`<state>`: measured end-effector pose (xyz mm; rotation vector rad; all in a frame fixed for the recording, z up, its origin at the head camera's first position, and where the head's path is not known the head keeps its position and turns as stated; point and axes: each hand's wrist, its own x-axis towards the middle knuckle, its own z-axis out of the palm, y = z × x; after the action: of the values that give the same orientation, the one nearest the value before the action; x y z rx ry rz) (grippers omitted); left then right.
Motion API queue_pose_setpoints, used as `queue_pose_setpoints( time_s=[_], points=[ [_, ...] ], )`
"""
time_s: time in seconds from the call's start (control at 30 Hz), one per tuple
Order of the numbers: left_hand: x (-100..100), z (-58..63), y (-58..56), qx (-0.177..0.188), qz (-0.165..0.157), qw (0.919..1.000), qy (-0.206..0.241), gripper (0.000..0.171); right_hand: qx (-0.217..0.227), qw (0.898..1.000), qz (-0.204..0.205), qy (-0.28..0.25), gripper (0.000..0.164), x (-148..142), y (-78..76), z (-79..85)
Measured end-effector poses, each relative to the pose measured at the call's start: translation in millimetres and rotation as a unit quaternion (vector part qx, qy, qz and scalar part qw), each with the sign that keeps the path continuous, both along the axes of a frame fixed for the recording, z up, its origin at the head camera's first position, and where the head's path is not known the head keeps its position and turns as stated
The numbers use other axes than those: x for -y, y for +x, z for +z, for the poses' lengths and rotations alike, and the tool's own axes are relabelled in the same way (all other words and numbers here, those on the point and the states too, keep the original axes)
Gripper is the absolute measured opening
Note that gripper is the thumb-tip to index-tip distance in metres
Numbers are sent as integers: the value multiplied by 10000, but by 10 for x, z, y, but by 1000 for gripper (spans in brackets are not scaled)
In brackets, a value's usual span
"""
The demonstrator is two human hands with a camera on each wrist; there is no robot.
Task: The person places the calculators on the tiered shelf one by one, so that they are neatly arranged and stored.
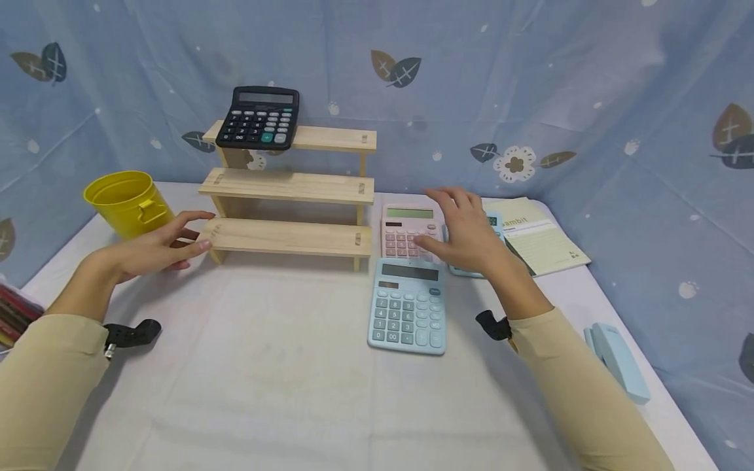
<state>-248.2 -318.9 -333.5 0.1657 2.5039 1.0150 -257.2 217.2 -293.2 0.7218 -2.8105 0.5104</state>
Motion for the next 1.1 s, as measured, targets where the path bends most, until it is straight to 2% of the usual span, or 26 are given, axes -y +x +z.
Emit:
queue_pose_setpoints(
  time_s=[0.2,0.77,1.1],
  points=[
    [-17,2,8,-38,0,10000,-11,86,249,9993,-257,58,82,-150,20,-88],
    [-5,9,0,5,-28,10000,-4,84,809,9920,-912,319,90,-445,-111,-256],
    [-28,-2,12,-48,-10,9999,-110,87,1294,9847,-1058,498,110,-548,-177,-309]
  ],
)
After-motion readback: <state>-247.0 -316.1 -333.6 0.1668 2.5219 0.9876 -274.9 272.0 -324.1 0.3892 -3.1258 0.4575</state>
